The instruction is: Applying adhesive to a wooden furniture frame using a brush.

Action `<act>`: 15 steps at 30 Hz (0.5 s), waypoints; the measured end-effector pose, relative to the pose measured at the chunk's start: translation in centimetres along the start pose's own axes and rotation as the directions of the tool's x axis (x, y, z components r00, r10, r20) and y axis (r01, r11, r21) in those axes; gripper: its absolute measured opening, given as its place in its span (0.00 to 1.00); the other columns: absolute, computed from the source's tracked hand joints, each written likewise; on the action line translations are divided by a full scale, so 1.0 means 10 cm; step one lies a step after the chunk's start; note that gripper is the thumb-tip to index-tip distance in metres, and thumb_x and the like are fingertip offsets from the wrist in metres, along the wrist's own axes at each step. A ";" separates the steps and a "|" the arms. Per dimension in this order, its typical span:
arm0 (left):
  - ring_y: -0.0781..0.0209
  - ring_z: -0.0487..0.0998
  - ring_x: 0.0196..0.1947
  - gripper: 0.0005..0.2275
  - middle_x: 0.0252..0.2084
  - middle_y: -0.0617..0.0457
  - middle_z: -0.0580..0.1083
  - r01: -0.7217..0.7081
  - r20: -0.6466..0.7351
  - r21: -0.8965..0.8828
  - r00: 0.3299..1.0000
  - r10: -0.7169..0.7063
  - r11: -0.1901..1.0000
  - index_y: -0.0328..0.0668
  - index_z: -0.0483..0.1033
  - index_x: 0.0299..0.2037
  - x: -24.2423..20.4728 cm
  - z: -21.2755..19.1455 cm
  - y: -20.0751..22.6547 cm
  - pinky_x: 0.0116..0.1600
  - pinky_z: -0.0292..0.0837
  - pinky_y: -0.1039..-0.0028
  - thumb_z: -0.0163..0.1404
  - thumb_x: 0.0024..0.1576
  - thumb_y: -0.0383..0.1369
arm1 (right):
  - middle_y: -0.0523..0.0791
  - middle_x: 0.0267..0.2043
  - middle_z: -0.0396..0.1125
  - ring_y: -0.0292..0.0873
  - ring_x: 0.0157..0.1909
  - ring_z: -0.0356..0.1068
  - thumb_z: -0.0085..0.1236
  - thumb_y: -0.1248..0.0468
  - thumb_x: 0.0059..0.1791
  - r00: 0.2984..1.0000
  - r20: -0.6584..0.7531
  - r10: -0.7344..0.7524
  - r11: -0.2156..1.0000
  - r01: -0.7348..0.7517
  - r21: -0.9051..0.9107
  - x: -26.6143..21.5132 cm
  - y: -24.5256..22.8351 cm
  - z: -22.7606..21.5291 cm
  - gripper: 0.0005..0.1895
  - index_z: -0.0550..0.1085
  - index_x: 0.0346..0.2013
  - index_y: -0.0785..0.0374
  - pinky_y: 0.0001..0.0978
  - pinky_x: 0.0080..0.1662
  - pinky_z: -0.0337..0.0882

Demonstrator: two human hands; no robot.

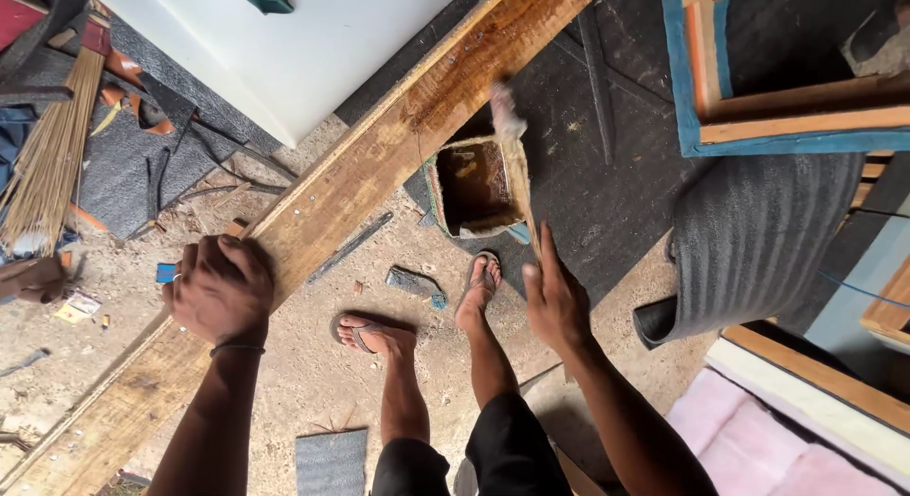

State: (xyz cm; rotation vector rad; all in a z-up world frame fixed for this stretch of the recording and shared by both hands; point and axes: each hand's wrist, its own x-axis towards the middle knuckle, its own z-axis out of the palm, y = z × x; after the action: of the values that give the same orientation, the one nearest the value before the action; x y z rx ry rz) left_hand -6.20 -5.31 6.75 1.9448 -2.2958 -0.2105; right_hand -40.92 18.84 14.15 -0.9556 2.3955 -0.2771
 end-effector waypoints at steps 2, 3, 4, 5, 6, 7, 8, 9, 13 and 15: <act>0.55 0.73 0.24 0.18 0.32 0.49 0.76 0.025 0.027 -0.019 0.999 -0.024 1.000 0.44 0.78 0.30 -0.02 -0.03 0.02 0.37 0.68 0.64 0.37 0.68 0.39 | 0.62 0.62 0.68 0.62 0.47 0.73 0.39 0.54 0.63 0.955 -0.087 -0.285 0.951 0.270 -0.149 -0.01 0.02 -0.07 0.32 0.46 0.80 0.58 0.51 0.44 0.76; 0.55 0.74 0.27 0.19 0.32 0.49 0.77 0.003 0.005 -0.022 1.000 -0.003 1.000 0.43 0.78 0.30 -0.05 -0.04 0.01 0.39 0.69 0.65 0.37 0.68 0.38 | 0.55 0.57 0.71 0.56 0.43 0.75 0.36 0.52 0.61 0.998 0.042 0.045 0.991 -0.040 -0.128 0.02 -0.04 -0.15 0.32 0.47 0.80 0.48 0.48 0.42 0.77; 0.55 0.76 0.31 0.19 0.33 0.49 0.77 -0.023 -0.023 -0.026 0.999 0.023 0.999 0.42 0.78 0.30 -0.03 -0.04 0.01 0.41 0.69 0.66 0.36 0.68 0.37 | 0.47 0.52 0.75 0.51 0.39 0.77 0.32 0.49 0.59 0.916 0.170 0.364 0.929 -0.343 -0.142 0.08 -0.12 -0.22 0.32 0.48 0.79 0.39 0.45 0.39 0.79; 0.55 0.76 0.31 0.19 0.33 0.49 0.77 -0.026 -0.026 -0.026 0.999 0.026 0.999 0.42 0.78 0.30 -0.01 -0.04 0.02 0.41 0.69 0.66 0.36 0.68 0.37 | 0.47 0.52 0.75 0.51 0.39 0.77 0.32 0.49 0.59 0.916 0.168 0.364 0.929 -0.343 -0.139 0.17 0.03 -0.21 0.32 0.48 0.79 0.39 0.45 0.39 0.79; 0.54 0.76 0.30 0.18 0.34 0.49 0.77 -0.022 -0.024 -0.029 0.999 0.022 0.999 0.42 0.78 0.30 -0.01 -0.04 0.02 0.41 0.69 0.64 0.38 0.68 0.37 | 0.49 0.53 0.75 0.49 0.41 0.76 0.38 0.50 0.59 0.985 0.023 0.173 0.979 -0.169 -0.118 0.26 0.17 -0.20 0.32 0.50 0.79 0.44 0.44 0.41 0.77; 0.53 0.76 0.29 0.18 0.35 0.48 0.78 -0.018 -0.022 -0.031 1.000 0.017 0.999 0.42 0.79 0.31 0.00 -0.04 0.02 0.41 0.69 0.62 0.39 0.68 0.38 | 0.51 0.54 0.75 0.48 0.43 0.76 0.44 0.52 0.59 0.992 -0.123 -0.030 0.992 0.014 -0.124 0.35 0.31 -0.18 0.33 0.52 0.78 0.49 0.42 0.43 0.74; 0.53 0.76 0.29 0.18 0.35 0.48 0.78 -0.021 -0.018 -0.030 1.000 0.020 0.999 0.42 0.79 0.31 0.01 -0.09 0.05 0.41 0.69 0.62 0.39 0.68 0.38 | 0.51 0.54 0.75 0.48 0.43 0.76 0.44 0.52 0.59 0.992 -0.121 -0.025 0.992 0.010 -0.124 0.39 0.31 -0.21 0.33 0.52 0.78 0.49 0.42 0.43 0.74; 0.52 0.77 0.31 0.17 0.35 0.48 0.78 -0.037 -0.031 -0.038 0.999 0.036 0.999 0.42 0.79 0.32 0.01 -0.14 0.08 0.43 0.70 0.62 0.40 0.68 0.37 | 0.52 0.53 0.75 0.47 0.38 0.75 0.50 0.53 0.57 0.985 -0.163 -0.058 0.983 0.028 -0.179 0.43 0.31 -0.24 0.36 0.52 0.77 0.54 0.41 0.40 0.74; 0.50 0.77 0.34 0.17 0.36 0.47 0.77 -0.014 0.016 -0.044 1.000 0.015 0.999 0.41 0.77 0.30 0.01 -0.20 0.12 0.44 0.69 0.62 0.40 0.68 0.36 | 0.53 0.46 0.75 0.48 0.33 0.74 0.61 0.59 0.52 0.947 -0.178 -0.268 0.931 0.207 -0.302 0.37 0.32 -0.32 0.38 0.57 0.74 0.59 0.41 0.35 0.74; 0.50 0.77 0.35 0.16 0.36 0.48 0.77 -0.039 -0.029 -0.022 0.999 0.038 0.999 0.42 0.78 0.31 -0.01 -0.17 0.10 0.45 0.69 0.62 0.40 0.67 0.36 | 0.54 0.45 0.75 0.48 0.32 0.75 0.60 0.61 0.53 0.963 -0.157 -0.217 0.944 0.166 -0.285 0.53 0.35 -0.43 0.37 0.57 0.75 0.60 0.41 0.35 0.75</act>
State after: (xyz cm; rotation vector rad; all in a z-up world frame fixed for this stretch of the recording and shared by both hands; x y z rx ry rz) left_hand -6.79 -5.07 8.63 1.8786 -2.3009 -0.2030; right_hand -48.53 17.70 14.20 -1.3472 2.5576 -0.1161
